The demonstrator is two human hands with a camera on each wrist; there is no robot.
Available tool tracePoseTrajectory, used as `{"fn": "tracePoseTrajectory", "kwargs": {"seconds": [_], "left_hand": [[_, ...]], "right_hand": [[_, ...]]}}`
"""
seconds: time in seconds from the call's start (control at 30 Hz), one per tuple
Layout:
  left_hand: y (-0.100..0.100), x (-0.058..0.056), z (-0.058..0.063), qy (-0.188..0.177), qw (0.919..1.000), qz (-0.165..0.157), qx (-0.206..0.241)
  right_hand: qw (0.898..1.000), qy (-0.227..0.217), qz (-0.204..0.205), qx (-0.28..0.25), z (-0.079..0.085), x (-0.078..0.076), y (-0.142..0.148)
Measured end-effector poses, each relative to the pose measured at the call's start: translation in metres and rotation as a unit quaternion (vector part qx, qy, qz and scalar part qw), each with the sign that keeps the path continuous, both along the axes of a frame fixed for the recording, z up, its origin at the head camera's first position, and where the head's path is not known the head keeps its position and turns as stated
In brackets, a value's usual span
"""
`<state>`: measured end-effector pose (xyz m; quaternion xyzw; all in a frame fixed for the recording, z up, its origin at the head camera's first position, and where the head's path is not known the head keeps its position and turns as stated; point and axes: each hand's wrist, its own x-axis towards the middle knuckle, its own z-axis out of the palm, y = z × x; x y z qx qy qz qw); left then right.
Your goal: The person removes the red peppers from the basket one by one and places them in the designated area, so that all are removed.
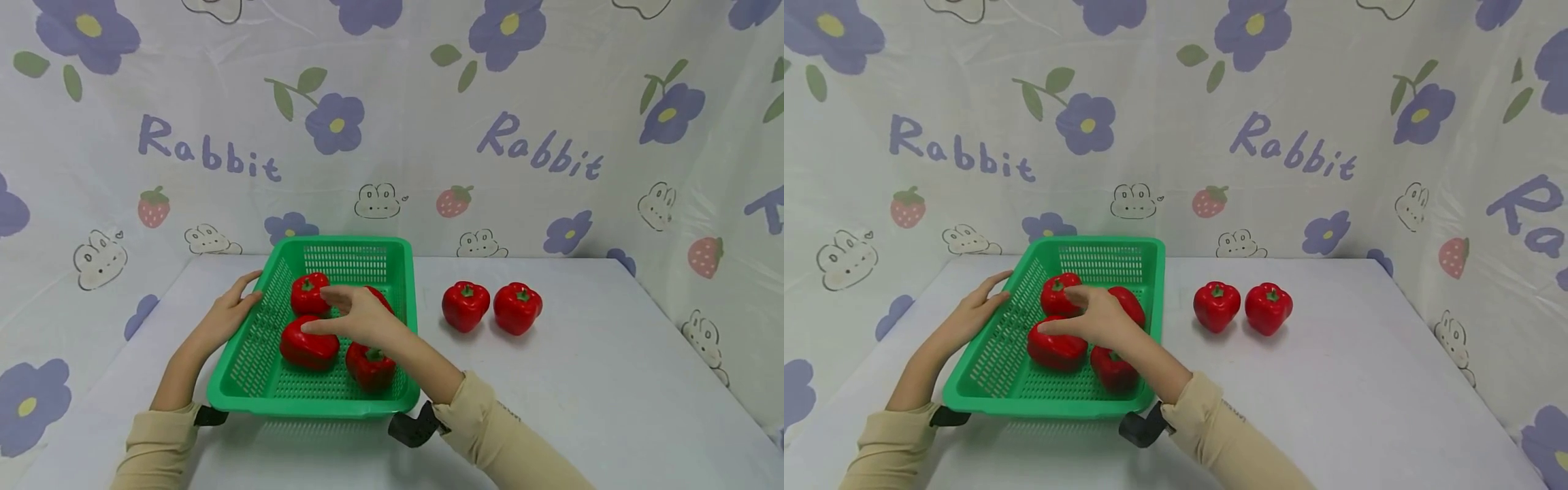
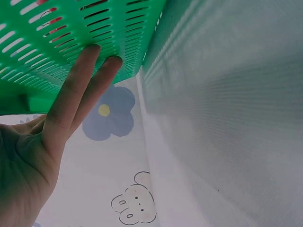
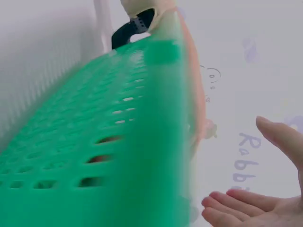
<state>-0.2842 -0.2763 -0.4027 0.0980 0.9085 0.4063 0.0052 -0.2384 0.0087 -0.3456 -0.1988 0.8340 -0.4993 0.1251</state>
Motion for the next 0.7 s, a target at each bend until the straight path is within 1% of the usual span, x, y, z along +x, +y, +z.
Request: {"fn": "tracePoseTrajectory", "kwargs": {"seconds": [0.17,0.33,0.47,0.7], "left_hand": [[0.001,0.001,0.001,-0.002,1.0,-0.001,0.006],[0.001,0.002,0.0,-0.007,0.9999,-0.006,0.011],[0.0,0.002,-0.001,-0.007,0.9998,-0.007,0.015],[0.0,0.002,-0.001,-0.005,0.9999,-0.006,0.013]], "right_hand": [[1.0,0.001,0.006,0.001,0.01,-0.001,-0.001],[1.0,-0.006,0.002,0.001,0.013,-0.008,-0.007],[1.0,-0.004,-0.011,0.01,0.013,-0.014,-0.012],[0.999,-0.027,-0.029,0.036,0.004,-0.026,-0.021]]}}
